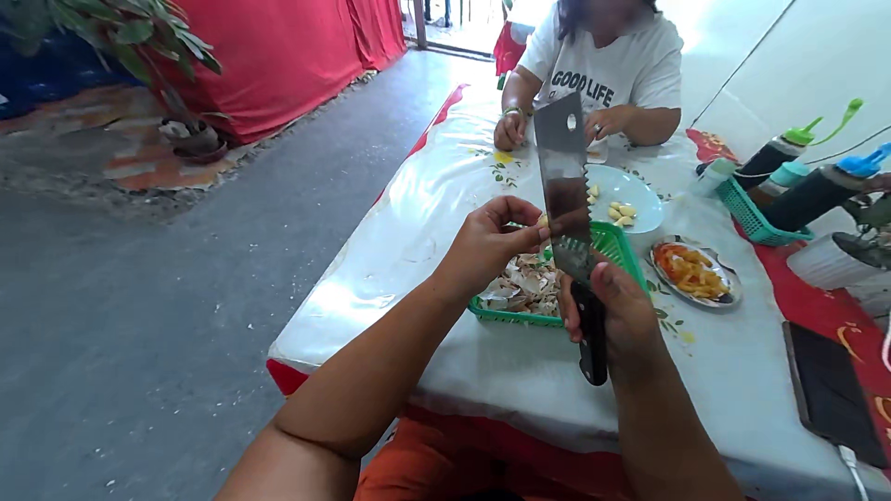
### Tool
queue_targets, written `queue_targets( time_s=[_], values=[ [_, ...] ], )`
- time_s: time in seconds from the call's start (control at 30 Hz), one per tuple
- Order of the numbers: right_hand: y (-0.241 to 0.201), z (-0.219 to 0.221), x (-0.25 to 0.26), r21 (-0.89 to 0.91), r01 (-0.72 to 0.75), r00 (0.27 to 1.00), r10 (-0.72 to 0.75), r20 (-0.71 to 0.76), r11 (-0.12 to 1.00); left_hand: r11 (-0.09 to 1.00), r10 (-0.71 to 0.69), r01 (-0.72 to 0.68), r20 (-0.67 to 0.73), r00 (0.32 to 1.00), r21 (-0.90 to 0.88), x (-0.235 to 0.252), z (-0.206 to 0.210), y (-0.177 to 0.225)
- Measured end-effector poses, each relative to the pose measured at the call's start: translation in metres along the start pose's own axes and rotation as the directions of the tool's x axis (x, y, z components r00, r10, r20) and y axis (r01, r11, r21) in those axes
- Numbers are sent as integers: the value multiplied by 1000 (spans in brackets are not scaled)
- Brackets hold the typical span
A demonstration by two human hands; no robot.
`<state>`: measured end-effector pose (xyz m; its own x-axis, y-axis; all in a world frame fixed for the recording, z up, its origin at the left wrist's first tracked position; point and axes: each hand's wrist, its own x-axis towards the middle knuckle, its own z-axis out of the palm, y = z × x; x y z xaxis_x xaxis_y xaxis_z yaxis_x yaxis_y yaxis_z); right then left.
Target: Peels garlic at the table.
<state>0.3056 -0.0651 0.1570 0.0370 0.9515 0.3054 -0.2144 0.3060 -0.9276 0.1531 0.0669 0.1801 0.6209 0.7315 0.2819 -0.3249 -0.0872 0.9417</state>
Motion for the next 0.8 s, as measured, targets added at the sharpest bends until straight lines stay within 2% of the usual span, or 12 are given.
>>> queue_targets(
  time_s=[0.23, 0.43, 0.8],
  values=[
    [0, 3, -1, -24, 6, 999, -7, -48, 1000, 1000, 9, -9, 0, 1000, -1, -1, 0, -1],
    [1, 5, 0, -138, -13, 1000, 10, -20, 990, 998, 46, -47, 25, 999, 38, -2, 0, -2],
    [-1, 6, -1, -119, -10, 999, 4, -49, 993, 992, 111, -114, 61, 992, 54, -4, -1, -2]
  ],
)
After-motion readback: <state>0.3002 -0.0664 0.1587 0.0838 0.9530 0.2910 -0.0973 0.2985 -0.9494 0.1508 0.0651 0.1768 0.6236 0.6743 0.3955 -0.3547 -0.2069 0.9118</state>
